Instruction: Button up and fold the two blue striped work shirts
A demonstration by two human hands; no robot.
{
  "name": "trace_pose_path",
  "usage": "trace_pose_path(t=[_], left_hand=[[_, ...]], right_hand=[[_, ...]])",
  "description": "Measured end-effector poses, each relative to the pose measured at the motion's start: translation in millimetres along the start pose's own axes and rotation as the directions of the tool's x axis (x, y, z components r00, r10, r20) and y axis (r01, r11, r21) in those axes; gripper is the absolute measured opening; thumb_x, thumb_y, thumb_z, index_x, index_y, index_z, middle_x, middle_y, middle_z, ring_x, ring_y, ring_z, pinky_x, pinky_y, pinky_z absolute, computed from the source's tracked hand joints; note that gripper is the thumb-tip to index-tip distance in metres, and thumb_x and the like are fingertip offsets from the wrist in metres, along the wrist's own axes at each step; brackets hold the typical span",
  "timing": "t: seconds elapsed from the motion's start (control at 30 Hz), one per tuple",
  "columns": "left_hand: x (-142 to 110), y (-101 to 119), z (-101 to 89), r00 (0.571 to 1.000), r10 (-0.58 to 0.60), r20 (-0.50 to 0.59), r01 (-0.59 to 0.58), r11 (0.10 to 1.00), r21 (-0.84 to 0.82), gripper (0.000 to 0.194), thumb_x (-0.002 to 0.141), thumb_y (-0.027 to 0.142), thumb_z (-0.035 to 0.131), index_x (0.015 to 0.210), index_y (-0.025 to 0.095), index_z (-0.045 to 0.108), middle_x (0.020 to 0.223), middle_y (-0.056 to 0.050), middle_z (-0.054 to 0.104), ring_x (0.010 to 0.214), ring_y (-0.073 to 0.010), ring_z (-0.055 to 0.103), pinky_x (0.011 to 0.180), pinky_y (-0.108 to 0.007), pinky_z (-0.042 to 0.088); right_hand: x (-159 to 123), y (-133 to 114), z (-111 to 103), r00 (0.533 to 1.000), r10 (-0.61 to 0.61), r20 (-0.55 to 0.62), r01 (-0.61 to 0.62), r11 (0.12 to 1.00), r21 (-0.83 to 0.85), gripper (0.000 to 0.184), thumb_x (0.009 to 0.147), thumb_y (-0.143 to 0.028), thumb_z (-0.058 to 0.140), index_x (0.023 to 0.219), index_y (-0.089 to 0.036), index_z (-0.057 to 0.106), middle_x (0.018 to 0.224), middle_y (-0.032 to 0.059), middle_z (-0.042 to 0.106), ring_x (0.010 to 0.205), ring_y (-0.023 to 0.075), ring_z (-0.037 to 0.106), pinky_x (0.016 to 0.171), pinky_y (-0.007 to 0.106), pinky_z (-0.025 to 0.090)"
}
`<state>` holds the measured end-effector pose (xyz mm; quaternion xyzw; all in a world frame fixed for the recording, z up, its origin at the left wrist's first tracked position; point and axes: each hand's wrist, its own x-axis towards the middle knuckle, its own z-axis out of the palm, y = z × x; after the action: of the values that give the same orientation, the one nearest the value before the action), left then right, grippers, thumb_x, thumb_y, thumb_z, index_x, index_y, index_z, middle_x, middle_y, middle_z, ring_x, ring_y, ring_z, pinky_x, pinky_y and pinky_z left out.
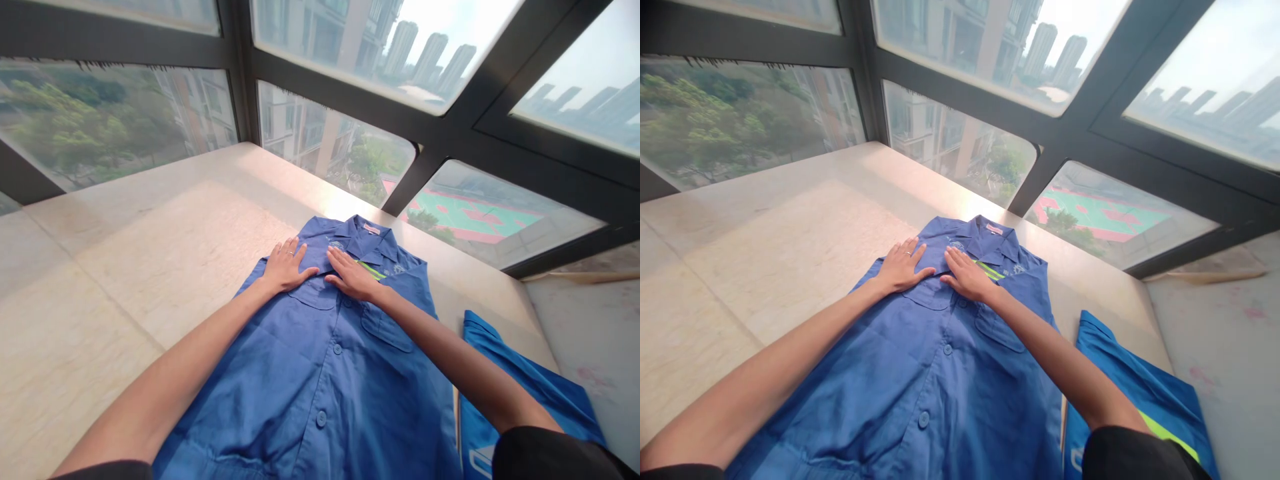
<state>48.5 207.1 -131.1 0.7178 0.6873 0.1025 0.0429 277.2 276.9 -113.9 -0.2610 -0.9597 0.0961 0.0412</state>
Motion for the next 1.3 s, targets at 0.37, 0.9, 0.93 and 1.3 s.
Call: trace_pose_path(t=[0.37, 0.9, 0.93, 1.3], left_hand=[[2.3, 5.7, -7.3, 0.997, -0.020, 0.077, 0.015, 0.998, 0.067, 0.091, 0.089, 0.076, 0.031, 0.155, 0.012, 0.029, 0.161, -0.019, 0.020, 0.150, -0.0344, 0.016, 0.120, -0.050, 0.011], [24.4, 0.0, -11.0, 0.991, 0.026, 0.135, -0.036, 0.997, 0.073, 0.074, 0.097, 0.061, 0.023, 0.155, 0.015, 0.030, 0.162, -0.015, 0.022, 0.151, -0.0293, 0.017, 0.120, -0.050, 0.011], [22.6, 0.7, -10.2, 0.994, 0.014, 0.106, -0.022, 0.997, 0.075, 0.073, 0.097, 0.059, 0.022, 0.154, 0.015, 0.032, 0.161, -0.015, 0.024, 0.150, -0.0294, 0.019, 0.119, -0.050, 0.013], [-11.0, 13.6, -20.5, 0.959, -0.253, -0.128, 0.262, 0.963, 0.061, 0.075, 0.098, 0.055, 0.026, 0.147, -0.002, 0.036, 0.154, -0.024, 0.034, 0.147, -0.0360, 0.024, 0.117, -0.055, 0.020]], right_hand=[[-130.4, 22.2, 15.6, 0.868, 0.497, -0.006, -0.489, 0.852, -0.188, 0.088, 0.094, -0.073, 0.023, 0.158, -0.013, 0.018, 0.163, 0.0184, 0.016, 0.151, 0.0331, 0.014, 0.119, 0.057, 0.021], [-139.7, 45.2, 8.3, 0.896, 0.413, -0.163, -0.433, 0.895, -0.108, 0.069, 0.102, -0.055, 0.023, 0.152, -0.010, 0.037, 0.158, 0.0146, 0.032, 0.148, 0.0260, 0.026, 0.121, 0.044, 0.021], [-140.5, 44.8, 8.9, 0.895, 0.409, -0.181, -0.431, 0.896, -0.104, 0.068, 0.102, -0.054, 0.023, 0.150, -0.008, 0.039, 0.157, 0.0151, 0.035, 0.148, 0.0260, 0.028, 0.121, 0.043, 0.021], [-141.0, 13.6, 0.0, 0.861, 0.420, -0.288, -0.492, 0.830, -0.262, 0.053, 0.101, -0.037, 0.038, 0.142, -0.005, 0.049, 0.149, 0.0212, 0.044, 0.140, 0.0350, 0.039, 0.115, 0.051, 0.029]])
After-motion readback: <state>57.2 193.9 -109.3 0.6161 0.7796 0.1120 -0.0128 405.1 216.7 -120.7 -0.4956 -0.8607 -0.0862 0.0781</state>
